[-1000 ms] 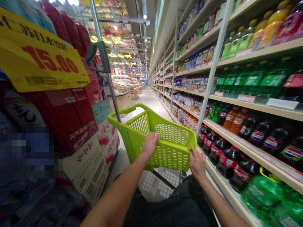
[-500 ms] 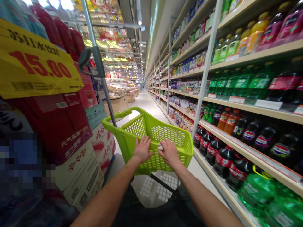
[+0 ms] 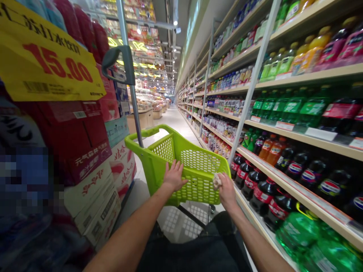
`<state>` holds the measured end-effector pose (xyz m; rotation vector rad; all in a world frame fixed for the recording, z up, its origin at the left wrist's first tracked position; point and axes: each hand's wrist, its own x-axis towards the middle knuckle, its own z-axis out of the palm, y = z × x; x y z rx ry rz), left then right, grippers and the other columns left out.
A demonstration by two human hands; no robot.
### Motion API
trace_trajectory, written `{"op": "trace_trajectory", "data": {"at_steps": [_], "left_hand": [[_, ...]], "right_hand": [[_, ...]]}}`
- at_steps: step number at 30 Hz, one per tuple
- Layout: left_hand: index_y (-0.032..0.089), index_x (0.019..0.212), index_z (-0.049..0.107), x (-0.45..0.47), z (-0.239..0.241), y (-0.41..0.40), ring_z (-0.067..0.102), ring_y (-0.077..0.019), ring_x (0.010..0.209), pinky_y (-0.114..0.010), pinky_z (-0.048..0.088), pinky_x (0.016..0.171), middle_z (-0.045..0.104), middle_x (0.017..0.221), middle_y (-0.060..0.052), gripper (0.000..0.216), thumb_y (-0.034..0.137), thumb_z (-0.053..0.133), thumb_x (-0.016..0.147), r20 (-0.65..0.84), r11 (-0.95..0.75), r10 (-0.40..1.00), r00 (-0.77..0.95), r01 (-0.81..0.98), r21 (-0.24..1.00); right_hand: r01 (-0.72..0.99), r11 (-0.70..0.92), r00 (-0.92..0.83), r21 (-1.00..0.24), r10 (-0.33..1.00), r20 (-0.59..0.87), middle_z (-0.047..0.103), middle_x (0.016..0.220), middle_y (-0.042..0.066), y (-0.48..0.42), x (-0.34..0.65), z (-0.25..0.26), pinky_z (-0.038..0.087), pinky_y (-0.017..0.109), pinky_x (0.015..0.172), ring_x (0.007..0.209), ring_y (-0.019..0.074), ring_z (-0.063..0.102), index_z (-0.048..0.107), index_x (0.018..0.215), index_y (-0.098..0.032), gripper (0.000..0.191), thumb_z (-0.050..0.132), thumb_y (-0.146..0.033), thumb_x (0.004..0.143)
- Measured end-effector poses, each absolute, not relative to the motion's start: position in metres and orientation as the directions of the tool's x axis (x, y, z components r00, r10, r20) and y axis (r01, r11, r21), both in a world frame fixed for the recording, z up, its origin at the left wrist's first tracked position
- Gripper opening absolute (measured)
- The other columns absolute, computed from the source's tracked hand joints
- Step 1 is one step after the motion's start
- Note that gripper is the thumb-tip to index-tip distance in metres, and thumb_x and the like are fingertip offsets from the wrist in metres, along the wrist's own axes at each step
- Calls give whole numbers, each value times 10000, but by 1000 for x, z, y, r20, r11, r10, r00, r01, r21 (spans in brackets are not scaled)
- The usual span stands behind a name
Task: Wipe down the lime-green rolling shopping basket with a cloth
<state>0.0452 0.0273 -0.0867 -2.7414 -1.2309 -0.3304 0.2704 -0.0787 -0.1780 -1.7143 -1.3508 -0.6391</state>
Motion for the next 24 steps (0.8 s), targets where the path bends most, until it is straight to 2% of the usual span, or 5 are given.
{"op": "trace_trajectory", "data": {"at_steps": [6,12,20,22,24], "left_hand": [[169,1317,333,48,-89,24,172,-273,1325,-547,37,1057,294,1415,-106,634,496,429,782,266,-700,681,682,713,-37],[140,1326,317,54,-90,19,139,-273,1332,-533,37,1064,268,1424,-115,669,486,450,770,268,-695,692,671,719,-4],[155,1335,298,54,-88,14,133,-272,1334,-540,45,1061,245,1432,-109,678,484,455,763,248,-699,690,681,715,-20],[155,1339,291,54,-89,13,129,-266,1336,-534,42,1064,239,1435,-105,674,479,448,768,251,-695,692,677,719,-23],[156,1341,287,54,-90,12,121,-263,1338,-525,42,1068,229,1440,-100,675,481,443,770,250,-690,697,672,723,-19]], "right_hand": [[970,30,180,-242,586,790,542,1152,105,-53,259,-169,401,418,913,1096,220,464,578,1076,-181,455,356,-48,701],[917,-165,394,-363,511,764,524,1157,110,-99,323,-186,416,430,900,1090,237,478,577,1068,-168,438,355,-98,698],[957,106,150,-269,612,776,501,1211,104,-44,244,-165,389,386,944,1143,207,439,555,1118,-190,454,360,-65,728],[958,80,172,-276,612,772,504,1204,101,-55,264,-170,382,398,948,1137,213,442,564,1107,-188,438,364,-86,731],[943,-29,285,-331,582,762,508,1190,101,-77,297,-179,374,418,949,1125,223,447,573,1086,-174,431,355,-106,721]]}}
